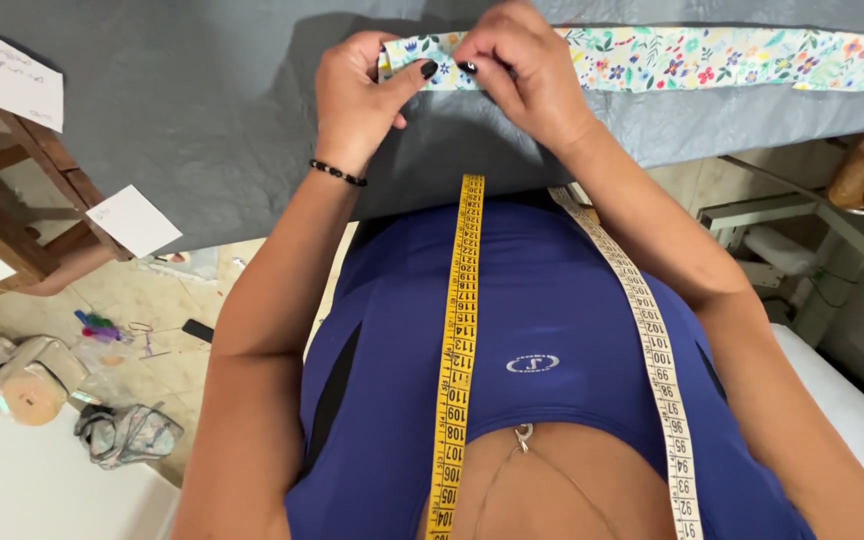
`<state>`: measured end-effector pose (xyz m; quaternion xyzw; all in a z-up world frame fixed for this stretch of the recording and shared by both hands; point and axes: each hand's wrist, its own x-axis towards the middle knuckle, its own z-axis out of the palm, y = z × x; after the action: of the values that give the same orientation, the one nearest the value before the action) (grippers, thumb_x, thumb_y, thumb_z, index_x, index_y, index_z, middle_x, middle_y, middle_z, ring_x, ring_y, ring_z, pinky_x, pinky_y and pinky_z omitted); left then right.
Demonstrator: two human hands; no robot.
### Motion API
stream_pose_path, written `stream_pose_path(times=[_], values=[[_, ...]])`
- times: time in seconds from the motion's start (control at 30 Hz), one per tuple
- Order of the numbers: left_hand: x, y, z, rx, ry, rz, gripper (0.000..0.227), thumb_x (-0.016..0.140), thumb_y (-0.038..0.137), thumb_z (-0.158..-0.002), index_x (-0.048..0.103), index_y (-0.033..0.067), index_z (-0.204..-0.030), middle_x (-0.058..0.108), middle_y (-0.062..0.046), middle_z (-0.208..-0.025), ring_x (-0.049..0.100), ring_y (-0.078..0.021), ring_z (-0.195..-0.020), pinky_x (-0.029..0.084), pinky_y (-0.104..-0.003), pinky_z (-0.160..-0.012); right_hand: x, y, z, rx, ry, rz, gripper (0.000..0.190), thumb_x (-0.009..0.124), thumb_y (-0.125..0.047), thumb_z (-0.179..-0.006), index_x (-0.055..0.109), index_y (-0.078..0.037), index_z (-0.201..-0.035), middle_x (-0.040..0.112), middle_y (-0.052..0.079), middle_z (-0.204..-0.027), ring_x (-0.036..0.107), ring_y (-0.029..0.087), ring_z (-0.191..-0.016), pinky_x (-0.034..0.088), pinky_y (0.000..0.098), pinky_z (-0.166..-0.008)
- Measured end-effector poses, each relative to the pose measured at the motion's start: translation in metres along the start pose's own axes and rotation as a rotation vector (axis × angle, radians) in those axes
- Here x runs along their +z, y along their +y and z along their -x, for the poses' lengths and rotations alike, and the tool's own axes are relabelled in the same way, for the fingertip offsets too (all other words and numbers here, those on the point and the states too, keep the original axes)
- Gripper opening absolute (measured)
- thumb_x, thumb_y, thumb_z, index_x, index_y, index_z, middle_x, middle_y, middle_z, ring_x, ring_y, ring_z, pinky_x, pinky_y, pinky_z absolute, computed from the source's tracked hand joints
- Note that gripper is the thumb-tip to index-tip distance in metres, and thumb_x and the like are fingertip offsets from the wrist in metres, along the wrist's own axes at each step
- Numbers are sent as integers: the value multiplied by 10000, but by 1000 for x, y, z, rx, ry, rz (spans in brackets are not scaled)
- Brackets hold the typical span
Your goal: Measuring, folding the edges, and pinning a long strip of patterned fabric to prepare it for sewing.
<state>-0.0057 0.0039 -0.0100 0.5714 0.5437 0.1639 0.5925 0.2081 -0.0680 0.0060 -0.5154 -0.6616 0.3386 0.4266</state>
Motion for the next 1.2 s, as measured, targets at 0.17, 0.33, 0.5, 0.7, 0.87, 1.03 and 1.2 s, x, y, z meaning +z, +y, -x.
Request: stream_pose_path(times=[0.17, 0.33, 0.5, 0.7, 0.87, 1.03, 1.2], values=[[0, -7, -4, 12, -2, -60, 262, 852, 326, -868, 722, 99, -841, 704, 66, -717, 713, -136, -417, 324, -203, -335, 4, 4, 16, 46, -43, 41, 73, 701, 44, -1035, 701, -25, -1057, 573, 54, -851, 550, 226, -787, 461, 346, -732], [-4, -2, 1, -28, -24, -33, 301, 804, 353, -888, 641, 118, -792, 787, 42, -855, 638, -95, -397, 358, -198, -360, 9, 12, 17, 98, -11, 62, 142, 759, 76, -956, 708, -57, -969, 659, 40, -862, 612, 191, -793, 488, 312, -716], [-3, 6, 8, 31, -42, -6, 250, 797, 325, -912, 769, 78, -887, 619, 58, -646, 533, -37, -474, 493, -207, -336, 7, 10, 12, 104, -31, 52, 172, 739, 102, -934, 679, -59, -945, 686, 40, -875, 636, 200, -818, 487, 322, -756], [8, 12, 14, 320, -105, -227, 135, 713, 111, -865, 804, 162, -951, 756, 70, -788, 610, -40, -655, 439, -249, -601, 6, 11, 11, 96, -83, 113, 175, 730, 44, -1010, 606, -50, -931, 611, 68, -876, 576, 249, -816, 452, 359, -723], [-10, 20, 16, 264, -89, -177, 72, 714, 153, -946, 775, 122, -965, 686, 92, -768, 470, -23, -585, 366, -248, -520, 1, 7, 10, 83, -83, 38, 41, 658, -59, -1101, 688, -43, -1077, 702, 66, -991, 632, 252, -903, 494, 366, -808], [4, -1, 15, 48, -214, 121, 142, 765, 167, -950, 737, 90, -1066, 709, 38, -828, 529, 1, -598, 479, -187, -371, -6, 8, 13, 93, -111, -67, 58, 672, -93, -1102, 686, -49, -1067, 695, 56, -972, 625, 231, -874, 485, 368, -821], [18, 12, 20, -63, -247, 231, 162, 805, 184, -913, 698, 110, -1010, 690, 50, -765, 508, 20, -582, 426, -174, -363, -11, 1, 13, 123, -97, -161, 88, 694, -124, -1092, 693, -48, -1048, 671, 58, -884, 618, 185, -787, 484, 317, -742]])
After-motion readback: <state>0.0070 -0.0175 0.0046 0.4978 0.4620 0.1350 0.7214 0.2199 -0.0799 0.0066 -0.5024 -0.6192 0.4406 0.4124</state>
